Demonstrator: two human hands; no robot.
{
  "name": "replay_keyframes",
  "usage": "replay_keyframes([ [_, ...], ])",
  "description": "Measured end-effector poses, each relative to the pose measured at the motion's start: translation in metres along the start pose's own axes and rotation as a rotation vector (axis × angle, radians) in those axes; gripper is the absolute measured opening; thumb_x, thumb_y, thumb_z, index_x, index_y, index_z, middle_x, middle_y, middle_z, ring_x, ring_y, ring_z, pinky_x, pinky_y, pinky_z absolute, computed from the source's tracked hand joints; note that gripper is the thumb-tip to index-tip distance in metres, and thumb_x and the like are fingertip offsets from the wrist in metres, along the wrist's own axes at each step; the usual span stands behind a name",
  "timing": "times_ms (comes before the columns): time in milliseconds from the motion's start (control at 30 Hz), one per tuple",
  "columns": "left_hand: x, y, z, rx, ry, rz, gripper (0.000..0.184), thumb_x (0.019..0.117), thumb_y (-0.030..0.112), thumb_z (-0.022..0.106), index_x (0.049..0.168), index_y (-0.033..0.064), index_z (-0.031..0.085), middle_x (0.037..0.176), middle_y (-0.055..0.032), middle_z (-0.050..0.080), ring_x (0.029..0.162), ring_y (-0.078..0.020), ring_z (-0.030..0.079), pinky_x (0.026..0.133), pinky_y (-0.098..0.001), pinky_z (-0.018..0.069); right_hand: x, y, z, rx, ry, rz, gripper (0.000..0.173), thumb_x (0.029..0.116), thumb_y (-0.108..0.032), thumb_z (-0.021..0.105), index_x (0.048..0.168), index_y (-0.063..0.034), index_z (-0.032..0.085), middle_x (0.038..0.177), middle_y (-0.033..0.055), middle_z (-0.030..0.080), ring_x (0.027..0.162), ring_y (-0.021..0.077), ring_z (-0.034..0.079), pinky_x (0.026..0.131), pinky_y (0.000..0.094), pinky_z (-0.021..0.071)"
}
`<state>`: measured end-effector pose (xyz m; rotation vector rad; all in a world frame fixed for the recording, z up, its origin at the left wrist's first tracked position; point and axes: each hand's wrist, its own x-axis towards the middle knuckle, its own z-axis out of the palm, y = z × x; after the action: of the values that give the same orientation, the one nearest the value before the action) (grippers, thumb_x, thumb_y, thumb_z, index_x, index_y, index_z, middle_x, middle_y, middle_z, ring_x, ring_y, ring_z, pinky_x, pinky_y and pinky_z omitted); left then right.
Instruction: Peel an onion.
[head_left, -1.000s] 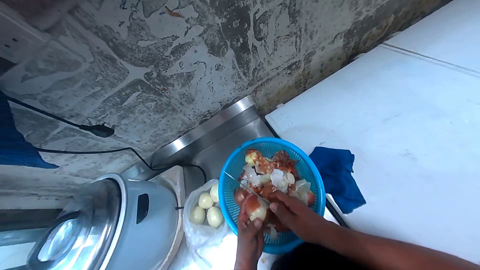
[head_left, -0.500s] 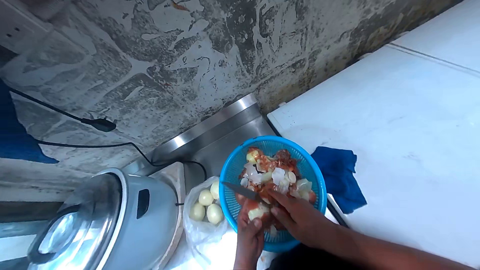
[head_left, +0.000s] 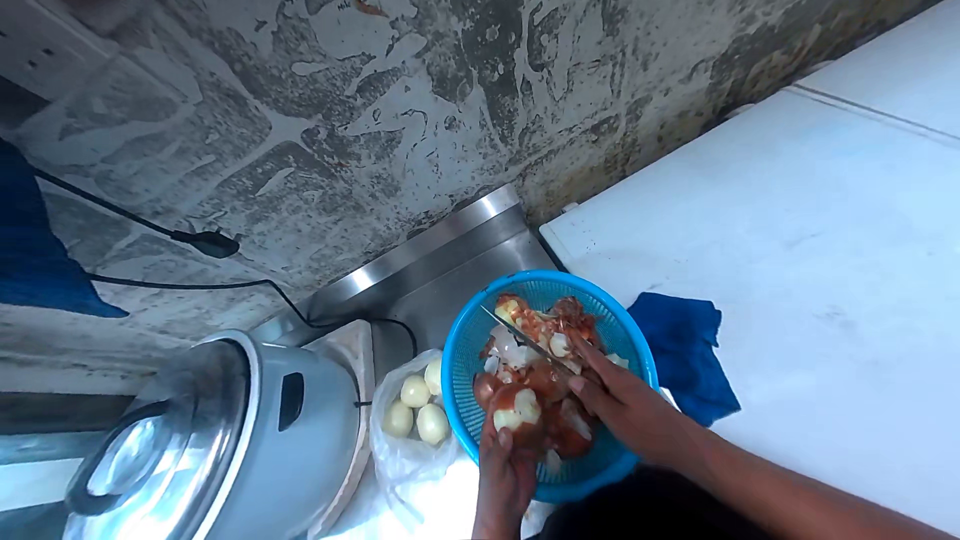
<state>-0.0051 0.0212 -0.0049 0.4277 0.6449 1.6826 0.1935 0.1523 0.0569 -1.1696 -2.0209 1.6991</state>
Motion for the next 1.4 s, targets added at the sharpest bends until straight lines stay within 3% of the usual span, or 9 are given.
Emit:
replay_keyframes([
  [167, 0.003, -0.001, 0.003, 0.033, 0.012, 0.003, 0.064, 0.0879, 0.035, 0.08, 0.14, 0.0096, 0.051, 0.118, -0.0184, 0.069, 0.101, -0.0306, 0.072, 0.083, -0.0472, 0.0614, -0.023, -0.008, 0.011, -0.012, -0.065, -0.272, 0.056, 0.1077, -0.043, 0.041, 0.155, -0.0142, 0.043, 0.094, 0.01, 0.068, 0.076, 0.0196, 0.065, 0.073, 0.0438, 0.0576],
  [300, 0.005, -0.005, 0.008, 0.134, 0.044, 0.068, 0.048, 0.0855, 0.034, 0.081, 0.125, 0.0121, 0.065, 0.106, -0.0104, 0.074, 0.091, -0.0203, 0.074, 0.08, -0.0398, 0.0623, -0.028, -0.012, 0.018, -0.183, -0.181, -0.271, 0.062, 0.1068, -0.046, 0.042, 0.158, -0.0124, 0.036, 0.094, 0.0144, 0.068, 0.081, 0.0293, 0.067, 0.078, 0.0532, 0.0562],
  [400, 0.004, -0.006, 0.012, 0.2, 0.068, 0.069, 0.06, 0.0827, 0.036, 0.083, 0.133, 0.0128, 0.06, 0.109, -0.0083, 0.073, 0.091, -0.0166, 0.073, 0.078, -0.0361, 0.0622, -0.029, -0.015, 0.019, -0.3, -0.169, -0.283, 0.063, 0.1067, -0.05, 0.039, 0.159, -0.0146, 0.035, 0.094, 0.016, 0.069, 0.083, 0.0337, 0.069, 0.077, 0.0565, 0.0562],
  [467, 0.003, -0.007, 0.012, 0.179, 0.075, 0.068, 0.055, 0.0821, 0.034, 0.084, 0.129, 0.0123, 0.063, 0.105, -0.0087, 0.074, 0.086, -0.0157, 0.073, 0.074, -0.0345, 0.0619, -0.028, -0.014, 0.02, -0.36, -0.151, -0.308, 0.061, 0.1071, -0.051, 0.036, 0.159, -0.0184, 0.036, 0.098, 0.0158, 0.07, 0.084, 0.0348, 0.07, 0.075, 0.0573, 0.0563],
  [633, 0.003, -0.006, 0.008, 0.172, 0.059, 0.04, 0.052, 0.0821, 0.041, 0.083, 0.124, 0.0137, 0.067, 0.104, -0.0088, 0.075, 0.089, -0.0177, 0.073, 0.078, -0.0373, 0.0621, -0.025, -0.006, 0.025, -0.324, -0.077, -0.385, 0.053, 0.1086, -0.047, 0.034, 0.153, -0.0222, 0.046, 0.101, 0.0124, 0.071, 0.084, 0.0303, 0.071, 0.074, 0.0548, 0.0572],
  [833, 0.007, -0.007, 0.003, 0.285, -0.052, 0.077, 0.061, 0.084, 0.047, 0.08, 0.133, 0.0135, 0.064, 0.116, -0.0124, 0.071, 0.095, -0.0194, 0.071, 0.078, -0.0365, 0.0611, -0.014, 0.002, 0.01, 0.002, -0.032, -0.265, 0.048, 0.1089, -0.044, 0.038, 0.15, -0.0218, 0.051, 0.093, 0.0065, 0.067, 0.075, 0.0156, 0.063, 0.071, 0.0391, 0.0559],
  [1000, 0.006, -0.007, 0.009, 0.209, 0.066, 0.042, 0.055, 0.0812, 0.042, 0.084, 0.125, 0.0144, 0.066, 0.102, -0.0093, 0.074, 0.083, -0.0163, 0.073, 0.071, -0.0344, 0.0619, -0.028, -0.005, 0.019, -0.19, -0.112, -0.334, 0.059, 0.1072, -0.047, 0.04, 0.158, -0.0179, 0.038, 0.086, 0.0116, 0.067, 0.072, 0.0277, 0.066, 0.068, 0.0533, 0.0567],
  [1167, 0.003, -0.008, 0.011, 0.218, 0.13, 0.03, 0.045, 0.0823, 0.033, 0.084, 0.119, 0.0108, 0.068, 0.097, -0.0096, 0.074, 0.079, -0.015, 0.071, 0.071, -0.0333, 0.0608, -0.028, -0.006, 0.025, -0.351, -0.118, -0.351, 0.057, 0.1075, -0.049, 0.035, 0.157, -0.0202, 0.04, 0.097, 0.0146, 0.07, 0.081, 0.0331, 0.07, 0.071, 0.0571, 0.0566],
  [1400, 0.008, -0.008, 0.007, 0.253, 0.062, 0.049, 0.059, 0.0825, 0.051, 0.08, 0.122, 0.0116, 0.063, 0.088, -0.008, 0.071, 0.065, -0.0118, 0.066, 0.056, -0.0281, 0.0556, -0.019, 0.002, 0.027, -0.182, -0.053, -0.405, 0.049, 0.1088, -0.044, 0.036, 0.149, -0.0216, 0.053, 0.098, 0.0101, 0.071, 0.082, 0.0232, 0.068, 0.075, 0.0491, 0.0572],
])
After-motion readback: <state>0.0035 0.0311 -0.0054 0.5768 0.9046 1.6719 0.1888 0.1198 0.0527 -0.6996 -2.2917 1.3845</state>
